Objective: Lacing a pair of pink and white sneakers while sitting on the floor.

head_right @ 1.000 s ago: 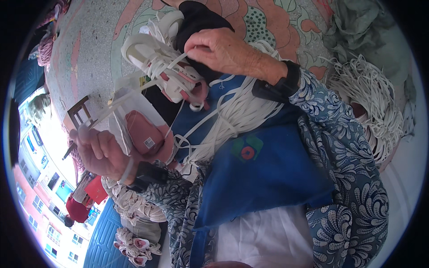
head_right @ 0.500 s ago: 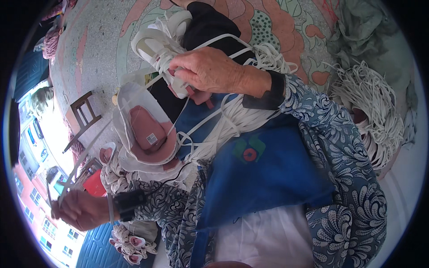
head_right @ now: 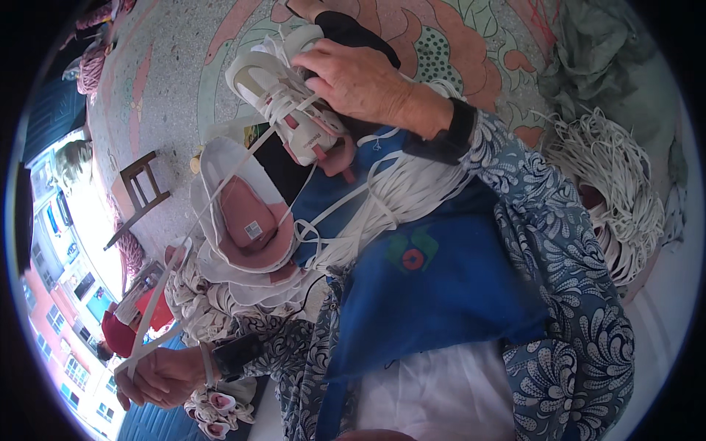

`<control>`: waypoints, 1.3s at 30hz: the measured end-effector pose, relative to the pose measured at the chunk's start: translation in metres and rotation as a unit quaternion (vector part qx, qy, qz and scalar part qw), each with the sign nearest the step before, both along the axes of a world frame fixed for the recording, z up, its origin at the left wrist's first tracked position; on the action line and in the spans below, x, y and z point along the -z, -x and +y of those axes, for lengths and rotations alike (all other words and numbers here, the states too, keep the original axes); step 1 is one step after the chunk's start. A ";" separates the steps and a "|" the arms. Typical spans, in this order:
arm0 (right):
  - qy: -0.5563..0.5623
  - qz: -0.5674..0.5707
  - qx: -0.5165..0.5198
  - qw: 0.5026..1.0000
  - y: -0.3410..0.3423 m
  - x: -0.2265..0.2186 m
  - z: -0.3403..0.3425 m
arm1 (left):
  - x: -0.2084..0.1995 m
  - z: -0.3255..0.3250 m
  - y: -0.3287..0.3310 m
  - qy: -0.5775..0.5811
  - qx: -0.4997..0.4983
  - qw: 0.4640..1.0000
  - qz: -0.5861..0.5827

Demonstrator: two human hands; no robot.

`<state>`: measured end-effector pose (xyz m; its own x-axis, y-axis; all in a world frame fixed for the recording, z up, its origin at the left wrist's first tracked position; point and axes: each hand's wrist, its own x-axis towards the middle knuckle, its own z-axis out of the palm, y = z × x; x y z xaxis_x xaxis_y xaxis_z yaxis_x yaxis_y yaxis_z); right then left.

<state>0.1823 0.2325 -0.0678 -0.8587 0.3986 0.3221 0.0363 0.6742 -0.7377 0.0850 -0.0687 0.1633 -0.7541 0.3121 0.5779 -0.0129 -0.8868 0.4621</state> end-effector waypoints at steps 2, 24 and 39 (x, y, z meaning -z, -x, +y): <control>-0.035 -0.046 -0.003 0.998 -0.007 0.005 0.007 | 0.003 0.005 0.000 0.002 -0.016 1.000 -0.011; 0.203 0.148 -0.186 0.950 0.011 -0.112 -0.080 | 0.028 0.012 -0.042 0.335 -0.095 0.933 0.093; 0.178 0.170 -0.272 0.930 -0.020 -0.110 -0.127 | 0.090 0.060 -0.074 0.605 -0.124 0.782 -0.085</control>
<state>0.2023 0.1053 0.0423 -0.8375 0.0677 0.5423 -0.5146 0.2360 -0.8243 0.1588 -0.0086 0.0732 -0.9123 0.3841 -0.1422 -0.0626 0.2124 0.9752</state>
